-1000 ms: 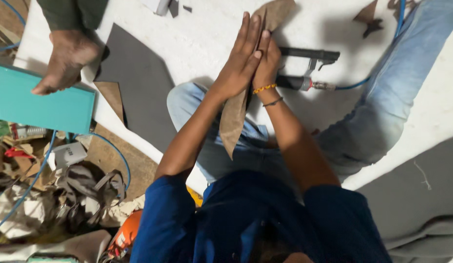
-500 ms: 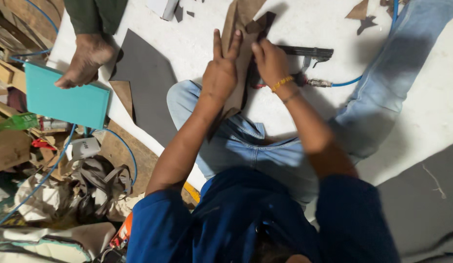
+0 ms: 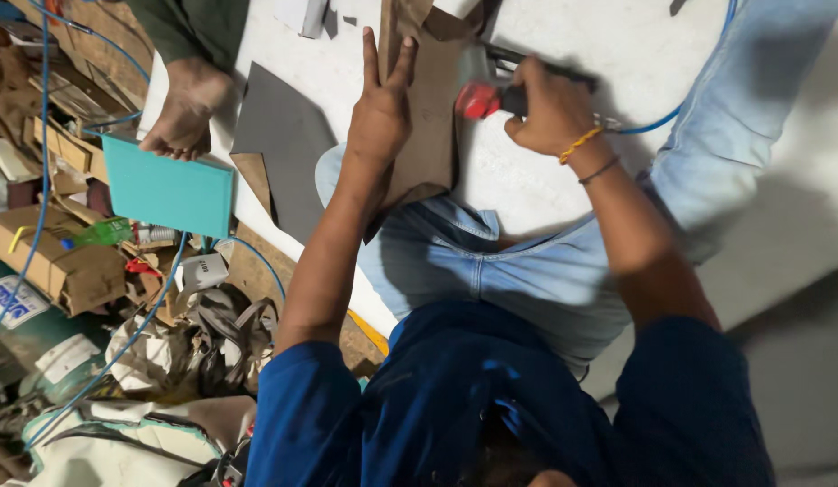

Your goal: The person sits on the floor and stretches a brown fabric cover over a wooden frame, folding and pressing the fabric edges. They use a pneumatic nail gun to fasten the fabric to the frame, working around the edges and repositioning the frame between fastening passes.

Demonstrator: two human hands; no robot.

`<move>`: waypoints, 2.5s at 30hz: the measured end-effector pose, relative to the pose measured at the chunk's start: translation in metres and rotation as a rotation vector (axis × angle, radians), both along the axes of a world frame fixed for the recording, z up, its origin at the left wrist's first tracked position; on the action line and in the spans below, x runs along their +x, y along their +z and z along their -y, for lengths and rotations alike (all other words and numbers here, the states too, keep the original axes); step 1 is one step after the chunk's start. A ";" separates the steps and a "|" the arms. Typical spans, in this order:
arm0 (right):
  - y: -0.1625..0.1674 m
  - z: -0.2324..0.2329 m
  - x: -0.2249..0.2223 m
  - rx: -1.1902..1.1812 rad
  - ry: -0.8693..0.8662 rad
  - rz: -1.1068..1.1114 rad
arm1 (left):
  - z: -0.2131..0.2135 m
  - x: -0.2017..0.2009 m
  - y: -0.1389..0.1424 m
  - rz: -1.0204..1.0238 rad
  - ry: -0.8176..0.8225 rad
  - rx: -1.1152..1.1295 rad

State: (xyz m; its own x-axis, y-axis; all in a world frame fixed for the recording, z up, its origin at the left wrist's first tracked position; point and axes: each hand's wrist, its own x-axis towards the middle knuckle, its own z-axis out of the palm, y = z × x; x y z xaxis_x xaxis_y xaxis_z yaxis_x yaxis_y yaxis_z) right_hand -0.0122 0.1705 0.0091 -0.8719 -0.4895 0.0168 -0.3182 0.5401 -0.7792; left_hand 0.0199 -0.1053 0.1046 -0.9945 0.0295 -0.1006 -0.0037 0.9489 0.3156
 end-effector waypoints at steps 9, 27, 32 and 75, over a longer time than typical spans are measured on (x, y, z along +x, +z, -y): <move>0.020 0.029 -0.037 -0.519 0.105 0.190 | 0.011 -0.001 -0.006 -0.043 -0.031 0.037; 0.015 0.033 -0.042 -0.424 0.120 0.290 | 0.024 -0.001 -0.008 -0.003 -0.011 0.021; 0.013 0.042 -0.041 -0.429 0.181 0.328 | 0.028 -0.002 -0.011 -0.023 -0.046 0.003; 0.045 0.166 0.082 -0.846 -0.706 0.613 | 0.005 0.052 -0.050 0.114 0.053 1.290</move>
State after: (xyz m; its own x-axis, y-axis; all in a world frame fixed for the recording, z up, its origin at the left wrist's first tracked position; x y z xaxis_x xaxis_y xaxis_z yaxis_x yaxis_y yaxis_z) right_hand 0.0702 0.0046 0.0543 -0.9140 0.0519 -0.4025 0.3711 -0.2946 -0.8806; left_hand 0.0722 -0.1102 0.0551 -0.9853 0.1286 -0.1127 -0.1188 -0.0408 0.9921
